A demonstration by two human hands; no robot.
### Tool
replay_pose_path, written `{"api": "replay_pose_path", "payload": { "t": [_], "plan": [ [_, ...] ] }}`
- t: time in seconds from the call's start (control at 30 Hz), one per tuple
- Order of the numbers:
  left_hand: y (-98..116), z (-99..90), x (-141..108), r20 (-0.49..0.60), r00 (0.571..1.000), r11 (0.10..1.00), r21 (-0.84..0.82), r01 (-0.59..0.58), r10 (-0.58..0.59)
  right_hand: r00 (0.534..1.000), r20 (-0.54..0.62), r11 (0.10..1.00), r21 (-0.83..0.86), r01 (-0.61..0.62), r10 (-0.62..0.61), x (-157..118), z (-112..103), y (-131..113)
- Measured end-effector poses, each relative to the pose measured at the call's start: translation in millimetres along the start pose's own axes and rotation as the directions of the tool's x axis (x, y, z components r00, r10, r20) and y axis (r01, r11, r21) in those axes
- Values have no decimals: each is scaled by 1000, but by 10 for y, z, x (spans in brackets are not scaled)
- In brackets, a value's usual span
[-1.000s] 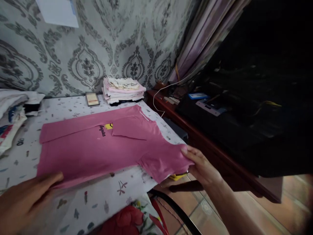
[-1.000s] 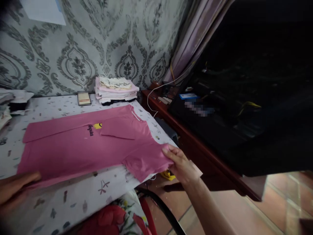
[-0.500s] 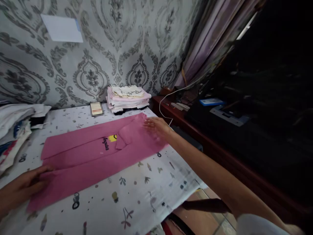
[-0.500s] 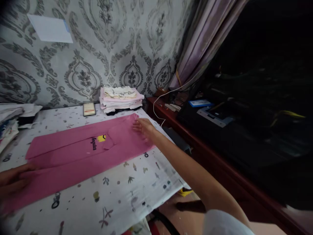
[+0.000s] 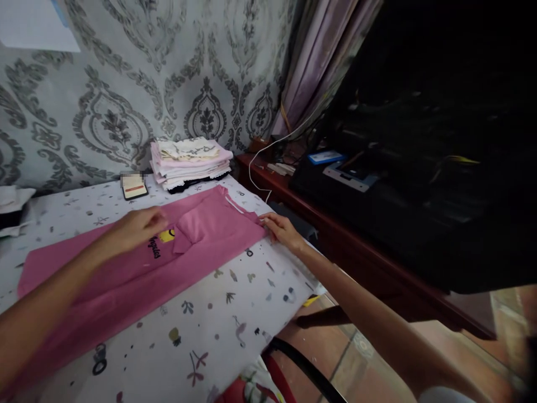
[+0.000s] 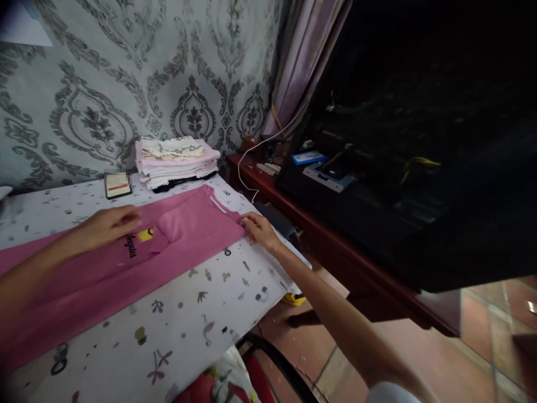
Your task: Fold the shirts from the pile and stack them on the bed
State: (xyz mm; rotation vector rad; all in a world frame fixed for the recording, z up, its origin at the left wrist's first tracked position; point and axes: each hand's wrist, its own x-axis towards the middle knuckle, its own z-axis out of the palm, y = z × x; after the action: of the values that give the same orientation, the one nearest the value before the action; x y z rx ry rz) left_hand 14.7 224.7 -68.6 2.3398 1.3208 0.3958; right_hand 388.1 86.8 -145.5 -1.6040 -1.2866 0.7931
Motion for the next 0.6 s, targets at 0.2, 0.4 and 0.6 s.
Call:
{"api": "replay_pose_path", "payload": {
  "t": [0.2,0.4,0.6],
  "plan": [
    [375,566,868,8,998,972,227,63,-66,997,58,997,-53,58,-55,0,-1,5],
    [441,876,1171,-8,992,977,175,124,-124,990,123,995,-65,72,-64,65,-32,-10],
    [309,879,1242,-108,986,988,82,134,-125,993,100,994,-87,71,-62,99,-19,12]
  ]
}}
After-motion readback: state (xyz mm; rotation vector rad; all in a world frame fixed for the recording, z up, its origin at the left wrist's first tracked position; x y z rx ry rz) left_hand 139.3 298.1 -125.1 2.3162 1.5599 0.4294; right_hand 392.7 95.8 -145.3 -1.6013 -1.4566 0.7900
